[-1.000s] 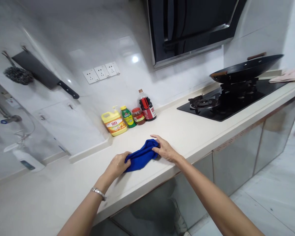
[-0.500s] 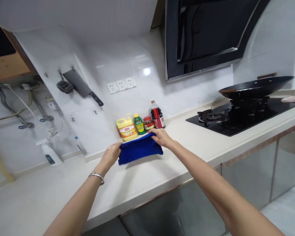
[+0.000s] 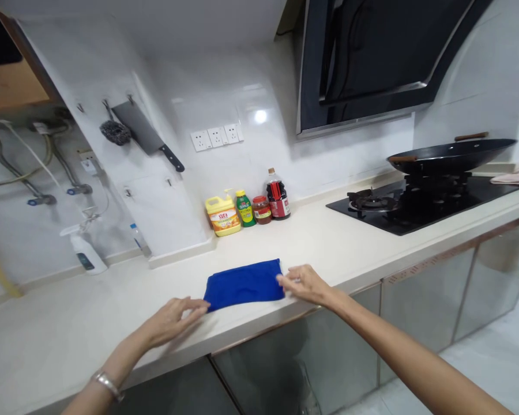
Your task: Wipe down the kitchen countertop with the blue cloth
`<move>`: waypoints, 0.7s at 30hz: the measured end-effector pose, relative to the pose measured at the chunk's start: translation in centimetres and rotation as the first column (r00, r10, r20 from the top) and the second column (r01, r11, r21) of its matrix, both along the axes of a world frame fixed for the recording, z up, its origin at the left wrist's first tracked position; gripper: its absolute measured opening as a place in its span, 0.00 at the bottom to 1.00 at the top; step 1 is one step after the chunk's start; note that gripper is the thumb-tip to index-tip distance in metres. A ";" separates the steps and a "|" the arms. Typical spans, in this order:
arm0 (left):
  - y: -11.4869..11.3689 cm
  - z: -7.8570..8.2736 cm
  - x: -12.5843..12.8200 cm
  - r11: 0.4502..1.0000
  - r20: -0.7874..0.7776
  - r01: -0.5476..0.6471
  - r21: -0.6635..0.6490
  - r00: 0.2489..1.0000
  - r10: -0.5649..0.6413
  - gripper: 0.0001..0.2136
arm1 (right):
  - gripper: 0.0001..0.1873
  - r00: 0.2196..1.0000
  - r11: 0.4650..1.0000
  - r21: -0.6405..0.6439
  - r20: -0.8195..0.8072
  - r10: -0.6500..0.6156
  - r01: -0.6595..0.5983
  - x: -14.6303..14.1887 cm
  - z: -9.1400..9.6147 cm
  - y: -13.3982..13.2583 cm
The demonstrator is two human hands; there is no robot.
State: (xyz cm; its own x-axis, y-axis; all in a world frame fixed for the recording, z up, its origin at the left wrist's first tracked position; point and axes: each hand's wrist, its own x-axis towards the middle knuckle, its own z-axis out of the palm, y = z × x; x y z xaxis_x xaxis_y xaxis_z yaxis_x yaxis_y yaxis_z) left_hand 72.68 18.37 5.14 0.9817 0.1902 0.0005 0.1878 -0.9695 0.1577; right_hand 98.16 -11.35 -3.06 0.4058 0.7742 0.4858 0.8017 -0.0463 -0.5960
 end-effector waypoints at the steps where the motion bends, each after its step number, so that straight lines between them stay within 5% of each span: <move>1: 0.0 0.2 0.3 0.999 0.033 -0.040 -0.019 0.999 0.040 0.27 | 0.27 0.996 0.996 0.018 -0.012 -0.084 0.084 -0.2 0.6 0.5; 5: -0.8 -1.5 3.7 0.999 0.126 -0.039 0.008 0.991 0.038 0.28 | 0.27 0.946 0.959 0.013 0.160 -0.281 0.282 -1.2 2.2 5.1; 8: -1.9 -4.4 6.2 0.995 0.035 -0.047 0.084 0.998 0.044 0.28 | 0.31 0.938 0.950 -0.170 0.275 -0.211 0.263 -1.5 1.6 8.4; 11: -2.5 -6.0 6.7 0.986 -0.061 -0.091 0.143 0.993 0.100 0.28 | 0.35 0.960 0.881 -0.412 0.240 -0.143 0.234 -0.6 0.7 9.4; 21: -4.9 -4.6 5.6 0.991 -0.130 -0.091 0.101 0.986 0.104 0.29 | 0.36 0.972 0.866 -0.466 0.220 -0.085 0.181 1.4 0.5 8.9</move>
